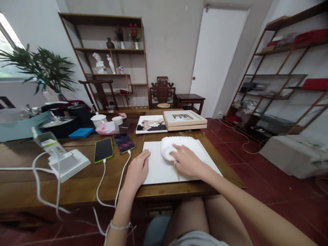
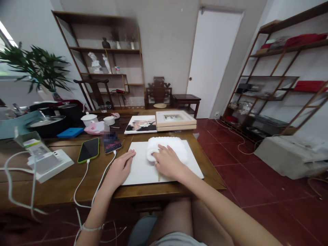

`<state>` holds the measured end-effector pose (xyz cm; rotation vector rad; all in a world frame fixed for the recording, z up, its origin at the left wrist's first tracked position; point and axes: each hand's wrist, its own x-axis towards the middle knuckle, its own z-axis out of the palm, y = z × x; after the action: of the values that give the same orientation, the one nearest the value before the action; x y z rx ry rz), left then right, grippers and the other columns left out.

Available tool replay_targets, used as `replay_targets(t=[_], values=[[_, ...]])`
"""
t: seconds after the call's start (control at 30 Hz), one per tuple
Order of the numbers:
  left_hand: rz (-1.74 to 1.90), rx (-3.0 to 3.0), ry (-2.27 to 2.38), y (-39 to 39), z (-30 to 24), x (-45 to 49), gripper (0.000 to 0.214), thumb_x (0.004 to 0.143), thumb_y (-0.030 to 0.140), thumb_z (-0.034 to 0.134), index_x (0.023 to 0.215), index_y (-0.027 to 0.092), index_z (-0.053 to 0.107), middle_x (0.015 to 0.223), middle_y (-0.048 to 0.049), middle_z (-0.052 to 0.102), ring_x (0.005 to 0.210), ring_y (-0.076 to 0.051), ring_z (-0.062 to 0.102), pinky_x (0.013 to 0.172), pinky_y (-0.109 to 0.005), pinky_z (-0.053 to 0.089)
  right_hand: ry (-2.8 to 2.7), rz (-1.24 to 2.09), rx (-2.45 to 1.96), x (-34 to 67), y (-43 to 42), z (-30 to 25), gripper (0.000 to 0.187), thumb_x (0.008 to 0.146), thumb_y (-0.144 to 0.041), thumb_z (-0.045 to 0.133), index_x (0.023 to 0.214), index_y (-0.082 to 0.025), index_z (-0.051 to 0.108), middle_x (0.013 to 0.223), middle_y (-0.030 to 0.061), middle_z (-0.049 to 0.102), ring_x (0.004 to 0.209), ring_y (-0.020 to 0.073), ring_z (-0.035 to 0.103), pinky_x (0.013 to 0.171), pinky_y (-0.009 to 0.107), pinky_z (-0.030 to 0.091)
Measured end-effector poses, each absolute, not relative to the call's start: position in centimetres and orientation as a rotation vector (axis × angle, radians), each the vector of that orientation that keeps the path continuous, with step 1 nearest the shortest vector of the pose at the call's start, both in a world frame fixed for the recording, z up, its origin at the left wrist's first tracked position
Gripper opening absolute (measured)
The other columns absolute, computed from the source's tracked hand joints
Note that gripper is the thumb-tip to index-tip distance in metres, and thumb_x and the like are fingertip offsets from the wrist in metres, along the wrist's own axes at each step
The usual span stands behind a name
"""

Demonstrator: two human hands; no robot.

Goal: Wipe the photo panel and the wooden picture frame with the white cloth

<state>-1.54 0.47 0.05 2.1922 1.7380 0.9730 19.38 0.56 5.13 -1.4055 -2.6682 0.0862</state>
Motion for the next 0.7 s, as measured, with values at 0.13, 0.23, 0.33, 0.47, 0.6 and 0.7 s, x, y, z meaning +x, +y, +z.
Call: replay_targets(t=[0.13,0.23,0.33,0.47,0.6,0.7], values=[[1.191,2.196,1.642,0.3,0.5,-1.4,0.039,0.091,0.025,0.032,0.121,0.017,0.056,0.128,-0.0082,0.058,0.12,-0.019,0.052,0.104,-0.035,0.038,-2.606,0.054,-1.414,16.1,2.1,4.6,0.036,0.08,-0.013,0.044,0.113,-0.013,0.058,0.13,0.0166,0.053,0.132,0.032,0.028,0.104,0.057,0.019],[1.366,2.157,1.568,0.1,0.8,-1.3,0.041,0.093,0.028,0.03,0.126,0.015,0.051,0.131,-0.0083,0.055,0.123,-0.019,0.049,0.106,-0.034,0.035,-2.683,0.04,-1.177,14.6,0.9,4.5,0.035,0.079,-0.014,0.045,0.11,-0.015,0.06,0.135,0.0127,0.048,0.132,0.0305,0.028,0.105,0.056,0.018],[1.438,2.077,1.51,-0.1,1.0,-1.4,0.045,0.095,0.032,0.026,0.129,0.013,0.048,0.132,-0.0095,0.054,0.124,-0.018,0.048,0.106,-0.033,0.034,-2.766,0.029,-0.906,14.7,-1.6,4.7,0.03,0.077,-0.012,0.047,0.102,-0.015,0.063,0.131,0.0119,0.052,0.131,0.0286,0.031,0.106,0.052,0.02],[1.428,2.082,1.504,-0.2,1.1,-1.3,0.047,0.095,0.034,0.025,0.13,0.012,0.047,0.133,-0.0103,0.053,0.125,-0.018,0.046,0.107,-0.033,0.033,-2.858,0.118,-0.769,16.9,-4.5,5.9,0.025,0.077,-0.012,0.047,0.094,-0.016,0.065,0.112,0.0115,0.064,0.127,0.026,0.038,0.105,0.047,0.024],[1.227,2.189,1.552,-0.2,1.1,-0.9,0.04,0.092,0.035,0.036,0.118,0.014,0.059,0.121,-0.0098,0.063,0.115,-0.022,0.056,0.101,-0.035,0.039,-2.898,0.187,-0.919,19.3,-3.9,7.2,0.027,0.074,-0.009,0.045,0.093,-0.017,0.064,0.108,0.0139,0.064,0.118,0.0247,0.048,0.099,0.04,0.033],[1.048,2.246,1.562,-0.1,0.9,-0.8,0.035,0.091,0.035,0.04,0.108,0.019,0.066,0.114,-0.0073,0.067,0.113,-0.024,0.057,0.1,-0.039,0.04,-2.849,0.159,-1.163,20.1,-0.9,7.5,0.027,0.075,-0.012,0.043,0.093,-0.016,0.063,0.098,0.014,0.066,0.095,0.0268,0.059,0.08,0.036,0.043]])
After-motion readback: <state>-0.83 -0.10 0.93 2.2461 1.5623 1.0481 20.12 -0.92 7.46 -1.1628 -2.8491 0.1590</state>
